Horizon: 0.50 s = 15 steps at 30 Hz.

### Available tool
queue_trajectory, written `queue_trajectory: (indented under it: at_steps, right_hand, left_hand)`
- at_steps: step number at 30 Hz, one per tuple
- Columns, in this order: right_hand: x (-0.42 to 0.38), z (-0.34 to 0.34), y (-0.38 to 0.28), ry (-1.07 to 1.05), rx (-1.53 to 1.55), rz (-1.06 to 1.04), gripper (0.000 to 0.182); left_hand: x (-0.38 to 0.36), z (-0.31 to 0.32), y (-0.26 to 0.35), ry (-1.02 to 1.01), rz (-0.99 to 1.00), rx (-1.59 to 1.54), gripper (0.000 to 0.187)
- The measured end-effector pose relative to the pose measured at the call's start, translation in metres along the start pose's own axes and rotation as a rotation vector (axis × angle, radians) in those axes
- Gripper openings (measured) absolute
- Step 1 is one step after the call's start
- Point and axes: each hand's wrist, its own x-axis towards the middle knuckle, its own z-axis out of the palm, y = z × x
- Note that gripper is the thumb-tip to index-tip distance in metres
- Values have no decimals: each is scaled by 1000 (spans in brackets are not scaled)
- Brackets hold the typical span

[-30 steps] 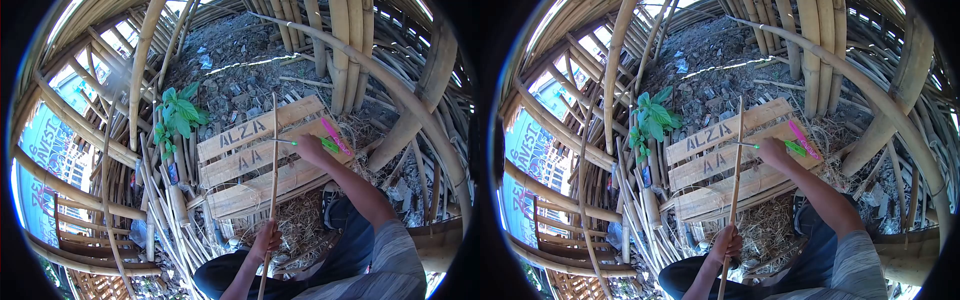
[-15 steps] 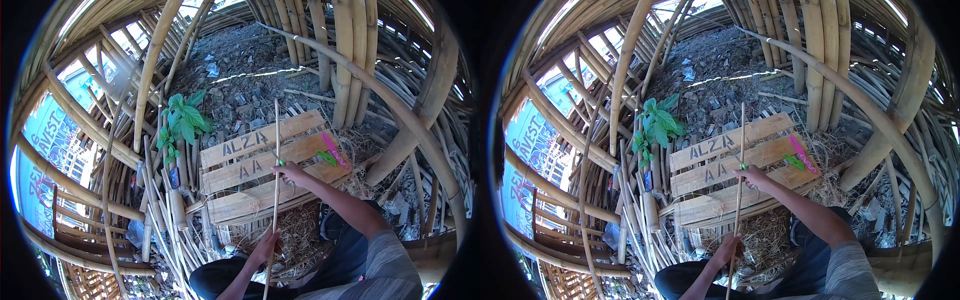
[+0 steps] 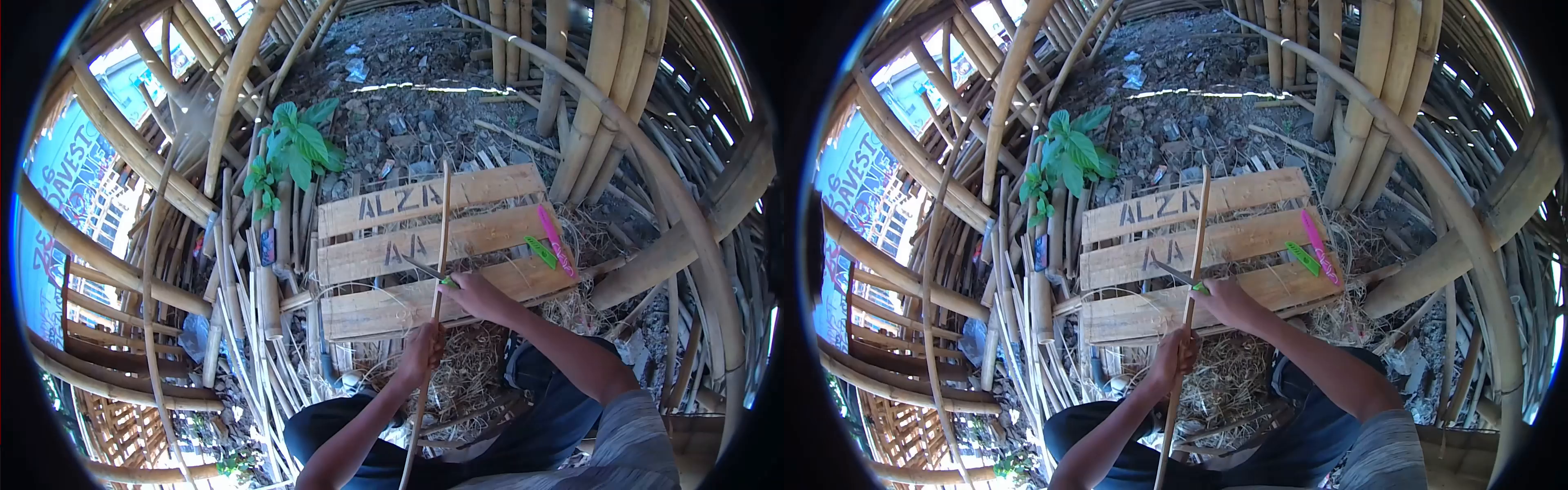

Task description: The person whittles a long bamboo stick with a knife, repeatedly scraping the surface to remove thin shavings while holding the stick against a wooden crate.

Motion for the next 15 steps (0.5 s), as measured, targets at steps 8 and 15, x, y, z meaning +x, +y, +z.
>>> queue_trajectory:
  at_steps: [8,15]
  right_hand:
    - [-8,-6,-5,53,-211,-133,37]
    - [-16,3,-22,-68,-329,-33,50]
  left_hand:
    - [1,-2,2,129,12,277,35]
    - [9,-14,0,122,52,140,39]
